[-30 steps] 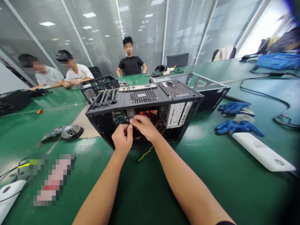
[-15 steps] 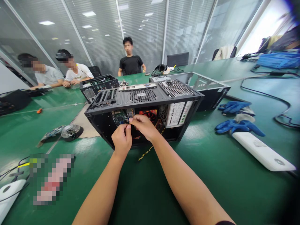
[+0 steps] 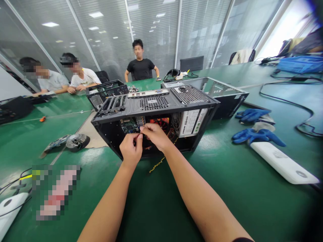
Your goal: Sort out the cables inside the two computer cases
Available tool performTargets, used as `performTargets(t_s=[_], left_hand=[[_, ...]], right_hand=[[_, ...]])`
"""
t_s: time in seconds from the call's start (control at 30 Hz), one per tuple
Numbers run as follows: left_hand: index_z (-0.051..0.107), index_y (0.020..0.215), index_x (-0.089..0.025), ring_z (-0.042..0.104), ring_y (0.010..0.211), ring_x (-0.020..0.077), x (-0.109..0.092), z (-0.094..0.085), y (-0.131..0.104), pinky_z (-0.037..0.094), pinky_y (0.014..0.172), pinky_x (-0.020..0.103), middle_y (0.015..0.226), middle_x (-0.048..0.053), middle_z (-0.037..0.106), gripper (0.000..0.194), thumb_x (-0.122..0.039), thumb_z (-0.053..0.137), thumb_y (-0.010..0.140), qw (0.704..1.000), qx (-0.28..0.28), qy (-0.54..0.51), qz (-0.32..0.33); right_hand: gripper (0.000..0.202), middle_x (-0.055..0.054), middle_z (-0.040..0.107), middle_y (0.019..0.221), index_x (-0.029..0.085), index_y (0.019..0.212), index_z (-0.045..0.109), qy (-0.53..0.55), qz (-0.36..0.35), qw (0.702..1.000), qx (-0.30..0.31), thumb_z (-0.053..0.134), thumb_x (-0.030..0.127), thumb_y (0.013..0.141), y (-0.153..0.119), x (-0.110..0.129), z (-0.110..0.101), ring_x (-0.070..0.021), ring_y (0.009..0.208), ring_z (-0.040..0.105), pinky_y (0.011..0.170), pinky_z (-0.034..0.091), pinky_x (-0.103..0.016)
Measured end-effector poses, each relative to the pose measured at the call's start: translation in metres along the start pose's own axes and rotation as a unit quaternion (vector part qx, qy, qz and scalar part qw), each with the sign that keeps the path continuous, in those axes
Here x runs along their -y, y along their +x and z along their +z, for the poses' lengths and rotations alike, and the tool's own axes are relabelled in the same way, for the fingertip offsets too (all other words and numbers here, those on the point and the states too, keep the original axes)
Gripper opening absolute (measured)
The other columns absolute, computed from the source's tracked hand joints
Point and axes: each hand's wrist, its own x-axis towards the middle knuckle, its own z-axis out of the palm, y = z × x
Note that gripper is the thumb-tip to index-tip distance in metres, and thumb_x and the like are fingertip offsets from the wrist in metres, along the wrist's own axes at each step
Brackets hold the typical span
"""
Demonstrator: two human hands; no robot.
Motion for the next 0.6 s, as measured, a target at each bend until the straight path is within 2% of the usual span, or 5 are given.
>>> performTargets(t_s=[0.23, 0.5, 0.6], left_hand=[[0.058, 0.073, -0.016, 0.05, 0.055, 0.0099, -0.0032, -0.0016, 0.0022, 0.039, 0.056, 0.022, 0.062, -0.002, 0.056, 0.018, -0.024, 0.055, 0.089, 1.0, 0.004, -0.005, -0.029], [0.061, 0.086, -0.016, 0.051, 0.058, 0.0099, -0.0036, -0.0013, 0.0011, 0.043, 0.057, 0.022, 0.072, 0.0, 0.059, 0.009, -0.024, 0.062, 0.084, 0.999, -0.009, -0.042, -0.019], [0.062, 0.083, -0.016, 0.053, 0.058, 0.0101, -0.0026, -0.0012, 0.0005, 0.043, 0.058, 0.022, 0.069, -0.001, 0.06, 0.009, -0.024, 0.06, 0.086, 1.0, -0.003, -0.026, -0.012]], right_hand=[[0.035, 0.006, 0.036, 0.06, 0.02, 0.063, 0.046, 0.005, -0.007, 1.0, 0.024, 0.06, 0.046, 0.08, -0.0018, 0.0046, -0.0003, -0.0101, 0.057, 0.032, 0.053, 0.023, -0.026], [0.039, 0.006, 0.034, 0.057, 0.02, 0.059, 0.04, -0.014, -0.005, 1.0, 0.009, 0.061, 0.046, 0.08, -0.0011, 0.0015, -0.0002, -0.01, 0.056, 0.031, 0.054, 0.023, -0.026], [0.038, 0.006, 0.034, 0.057, 0.02, 0.06, 0.042, -0.012, 0.004, 1.0, 0.003, 0.062, 0.048, 0.079, -0.0014, 0.0027, -0.0002, -0.0101, 0.056, 0.031, 0.053, 0.024, -0.026]])
